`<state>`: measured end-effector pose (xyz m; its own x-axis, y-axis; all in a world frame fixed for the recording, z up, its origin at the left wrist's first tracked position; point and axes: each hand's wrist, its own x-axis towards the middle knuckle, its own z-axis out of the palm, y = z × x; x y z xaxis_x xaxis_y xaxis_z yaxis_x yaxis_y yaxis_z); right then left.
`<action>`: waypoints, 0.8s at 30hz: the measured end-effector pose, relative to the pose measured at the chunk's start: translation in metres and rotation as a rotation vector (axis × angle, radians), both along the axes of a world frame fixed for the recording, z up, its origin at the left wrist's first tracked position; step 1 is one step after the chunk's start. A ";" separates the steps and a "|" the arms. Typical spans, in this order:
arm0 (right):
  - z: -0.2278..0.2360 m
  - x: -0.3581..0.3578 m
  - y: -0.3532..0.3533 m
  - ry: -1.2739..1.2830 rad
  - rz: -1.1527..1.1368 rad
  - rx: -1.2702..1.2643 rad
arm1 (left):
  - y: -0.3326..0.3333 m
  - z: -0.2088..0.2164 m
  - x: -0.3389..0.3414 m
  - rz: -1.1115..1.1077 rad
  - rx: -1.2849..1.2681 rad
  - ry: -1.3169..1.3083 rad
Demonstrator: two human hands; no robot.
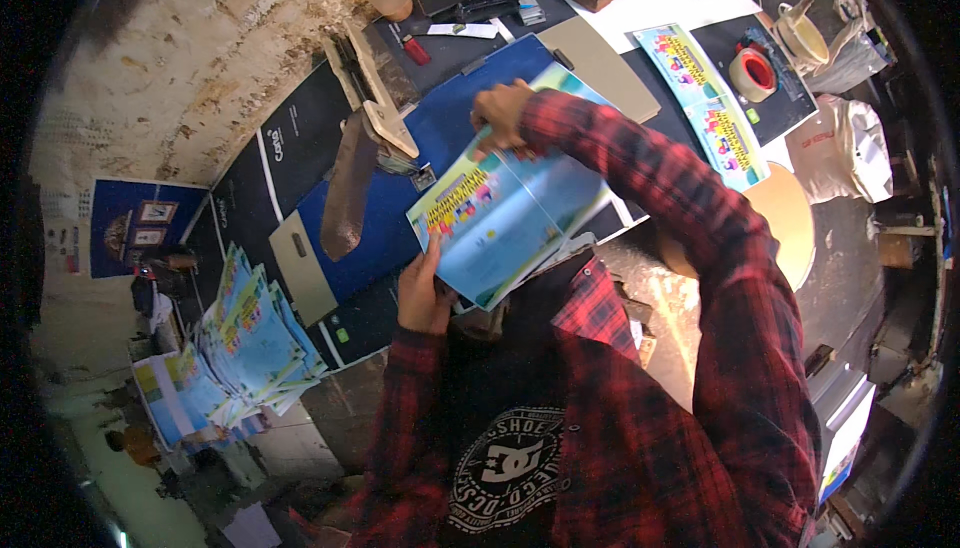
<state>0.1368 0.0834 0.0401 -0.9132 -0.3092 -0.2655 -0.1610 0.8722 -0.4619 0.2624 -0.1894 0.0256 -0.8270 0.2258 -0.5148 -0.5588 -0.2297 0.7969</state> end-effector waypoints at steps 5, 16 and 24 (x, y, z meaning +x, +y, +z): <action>0.002 -0.019 -0.022 0.398 -0.199 -0.042 | -0.008 -0.026 -0.051 0.189 -0.065 0.076; -0.057 0.043 -0.063 0.741 -0.408 -0.003 | -0.063 -0.018 -0.107 0.126 -0.170 -0.092; -0.067 0.038 -0.038 0.718 -0.451 0.013 | -0.049 -0.022 -0.118 0.001 -0.255 -0.165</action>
